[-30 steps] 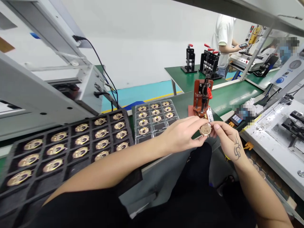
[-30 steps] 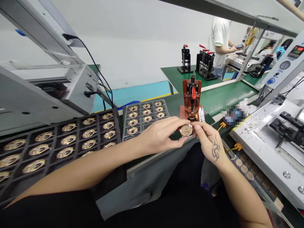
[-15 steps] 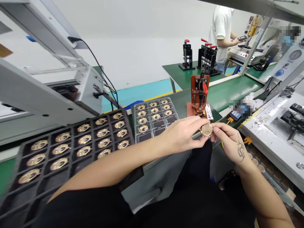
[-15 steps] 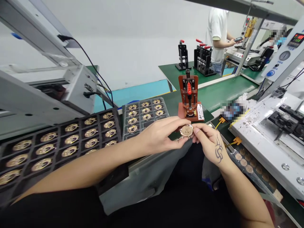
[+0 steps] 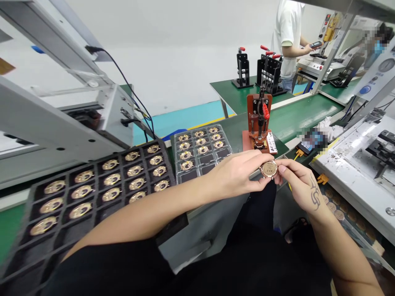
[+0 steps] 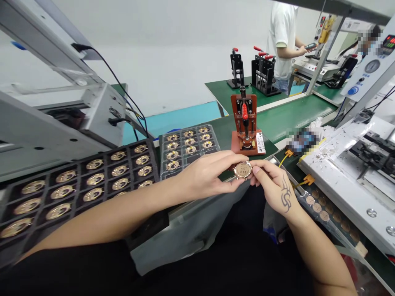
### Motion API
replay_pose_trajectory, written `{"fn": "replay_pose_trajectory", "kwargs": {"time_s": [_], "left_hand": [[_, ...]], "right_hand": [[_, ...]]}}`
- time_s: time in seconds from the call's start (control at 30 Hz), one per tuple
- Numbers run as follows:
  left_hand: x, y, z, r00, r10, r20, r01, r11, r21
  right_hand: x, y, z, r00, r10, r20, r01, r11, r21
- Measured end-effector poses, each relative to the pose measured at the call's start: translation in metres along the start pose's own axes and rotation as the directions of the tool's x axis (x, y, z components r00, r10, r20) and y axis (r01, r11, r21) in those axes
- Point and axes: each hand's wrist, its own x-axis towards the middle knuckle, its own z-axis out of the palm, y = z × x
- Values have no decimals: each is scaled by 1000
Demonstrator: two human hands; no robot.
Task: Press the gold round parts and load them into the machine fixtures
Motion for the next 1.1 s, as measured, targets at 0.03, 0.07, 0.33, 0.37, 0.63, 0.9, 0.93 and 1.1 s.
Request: {"fn": "replay_pose_trajectory", "kwargs": {"time_s": [0.03, 0.07, 0.33, 0.37, 0.63, 0.9, 0.93, 1.1], "left_hand": [[0, 0, 0, 1000, -2, 4, 2, 1000, -1], [0, 1, -1, 1000, -4, 7, 4, 1000, -5], [3, 2, -3, 998, -43, 47, 47, 995, -90], [3, 2, -3, 998, -42, 49, 46, 995, -94], [0, 2, -1, 999, 0, 51, 0, 1000, -13], [0, 3, 2, 998, 4, 55, -5, 1000, 21], [0, 4, 2, 998, -6, 61, 6, 1000, 11], [-1, 7, 2, 988, -106, 109, 122, 979, -160]], "right_hand": [[0, 0, 0, 1000, 1, 3, -1, 1000, -1], [0, 0, 0, 1000, 3, 5, -3, 1000, 0], [-3, 2, -1, 1000, 28, 9, -28, 1000, -7], [-3, 2, -1, 999, 33, 7, -33, 999, -10], [-7, 4, -3, 999, 38, 0, -38, 999, -6], [-10, 3, -2, 1000, 20, -17, -21, 997, -71], [-10, 3, -1, 1000, 14, -22, -16, 996, -86], [-13, 5, 2, 998, -13, -68, 8, 997, -78]]}}
